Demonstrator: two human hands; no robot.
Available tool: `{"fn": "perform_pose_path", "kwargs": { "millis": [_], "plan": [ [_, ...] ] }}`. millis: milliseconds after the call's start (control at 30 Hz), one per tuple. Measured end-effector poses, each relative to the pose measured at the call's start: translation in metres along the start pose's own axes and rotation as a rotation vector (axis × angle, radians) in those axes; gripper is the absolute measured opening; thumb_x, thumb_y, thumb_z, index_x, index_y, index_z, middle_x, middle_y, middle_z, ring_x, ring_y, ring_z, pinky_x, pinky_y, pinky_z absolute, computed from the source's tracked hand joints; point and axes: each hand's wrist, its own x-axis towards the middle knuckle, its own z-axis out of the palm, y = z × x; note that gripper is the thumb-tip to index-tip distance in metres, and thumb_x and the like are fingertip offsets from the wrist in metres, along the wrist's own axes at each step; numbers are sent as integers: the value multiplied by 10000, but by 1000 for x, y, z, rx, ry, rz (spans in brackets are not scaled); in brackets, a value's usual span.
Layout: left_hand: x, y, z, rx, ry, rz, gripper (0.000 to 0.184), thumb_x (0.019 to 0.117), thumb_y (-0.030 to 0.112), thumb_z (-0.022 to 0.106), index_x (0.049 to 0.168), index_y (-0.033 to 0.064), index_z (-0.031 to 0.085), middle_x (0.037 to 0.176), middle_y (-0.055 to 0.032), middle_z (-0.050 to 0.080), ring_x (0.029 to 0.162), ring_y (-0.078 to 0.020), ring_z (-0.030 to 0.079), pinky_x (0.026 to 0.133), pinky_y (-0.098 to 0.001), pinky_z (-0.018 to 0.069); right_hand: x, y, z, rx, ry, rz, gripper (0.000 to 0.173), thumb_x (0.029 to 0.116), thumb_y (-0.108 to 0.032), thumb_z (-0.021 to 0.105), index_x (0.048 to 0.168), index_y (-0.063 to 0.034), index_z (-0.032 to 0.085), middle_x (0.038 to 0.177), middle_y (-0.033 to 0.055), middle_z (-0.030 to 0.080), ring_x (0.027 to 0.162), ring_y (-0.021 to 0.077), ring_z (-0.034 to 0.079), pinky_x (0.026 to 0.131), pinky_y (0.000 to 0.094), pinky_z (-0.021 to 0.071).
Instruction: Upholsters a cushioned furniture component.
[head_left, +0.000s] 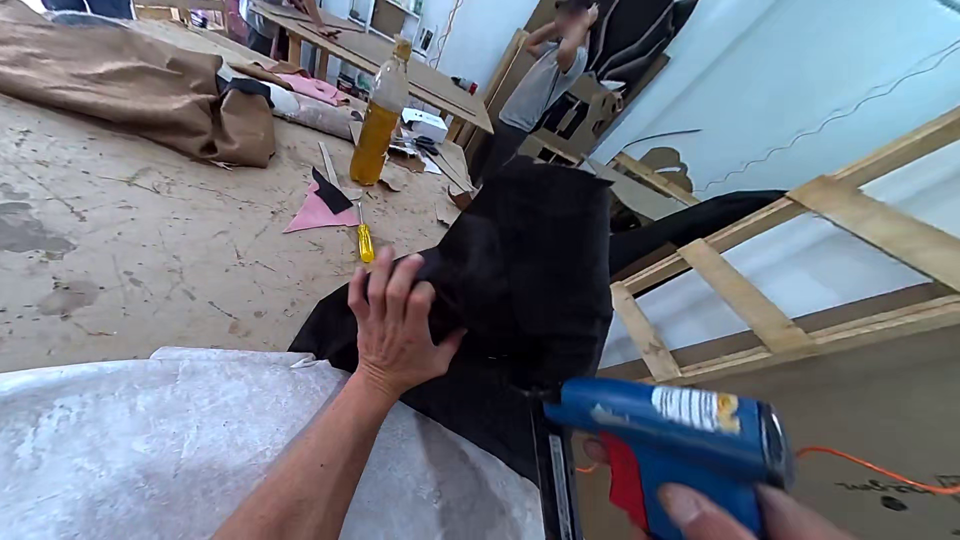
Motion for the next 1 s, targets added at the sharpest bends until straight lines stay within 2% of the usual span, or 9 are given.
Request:
{"fn": "perform_pose_path", "kwargs": {
  "millis": [67,100,133,200,233,300,433,633,1000],
  "plan": [
    [7,-2,1,-33,-81,-150,959,597,655,826,1304,78,531,1556,-227,437,1464,-409,394,1186,-682,244,16,-11,0,101,-2,137,290,1075,-196,472,1280,9,495,1160,121,730,723,236,751,597,432,660],
    [10,-1,-1,-48,-160,-230,1082,578,655,836,1418,73,483,1580,-218,419,1439,-385,444,1169,-681,287,24,-14,3,135,-3,198,285,1075,-193,465,1292,-14,507,1165,119,731,714,253,750,579,432,660],
    [13,1,-3,-61,-227,-295,1146,573,633,846,1487,74,439,1541,-193,481,1375,-358,524,1138,-674,343,33,-15,7,174,-2,256,283,1076,-194,457,1300,-34,519,1167,119,731,706,265,748,565,429,659],
    [18,5,-4,-68,-319,-373,1146,589,583,841,1525,81,411,1242,-121,694,1088,-308,681,1008,-632,469,51,-15,15,285,8,383,293,1086,-201,410,1305,-63,550,1145,132,737,673,274,740,534,419,648],
    [19,7,-5,-64,-336,-386,1108,591,567,835,1507,85,440,1110,-101,738,961,-294,707,908,-597,512,59,-14,19,357,25,453,313,1097,-215,378,1301,-69,565,1118,149,741,642,276,729,519,418,638],
    [18,8,-5,-64,-358,-392,997,606,555,830,1437,93,530,1011,-88,757,895,-284,719,832,-560,532,69,-14,29,483,73,559,327,1124,-258,338,1290,-74,552,1081,172,737,598,273,712,488,406,622],
    [16,8,-4,-51,-346,-366,811,627,588,812,1244,85,655,1025,-75,760,921,-256,724,873,-536,531,66,-16,58,492,239,551,283,1119,-236,397,1259,-52,560,1049,178,741,581,287,714,471,414,624],
    [16,2,-3,-60,-324,-313,683,648,621,801,1053,85,680,872,-70,736,820,-241,717,879,-543,523,67,-17,79,429,354,531,252,1106,-214,448,1235,-44,582,898,177,713,567,285,707,468,415,626],
    [17,1,-2,-95,-308,-329,635,643,615,799,978,93,663,830,-59,717,787,-228,707,889,-536,508,81,-32,82,370,325,601,265,1109,-265,455,1245,-69,571,1000,162,734,568,274,699,486,404,622]
  ]
}}
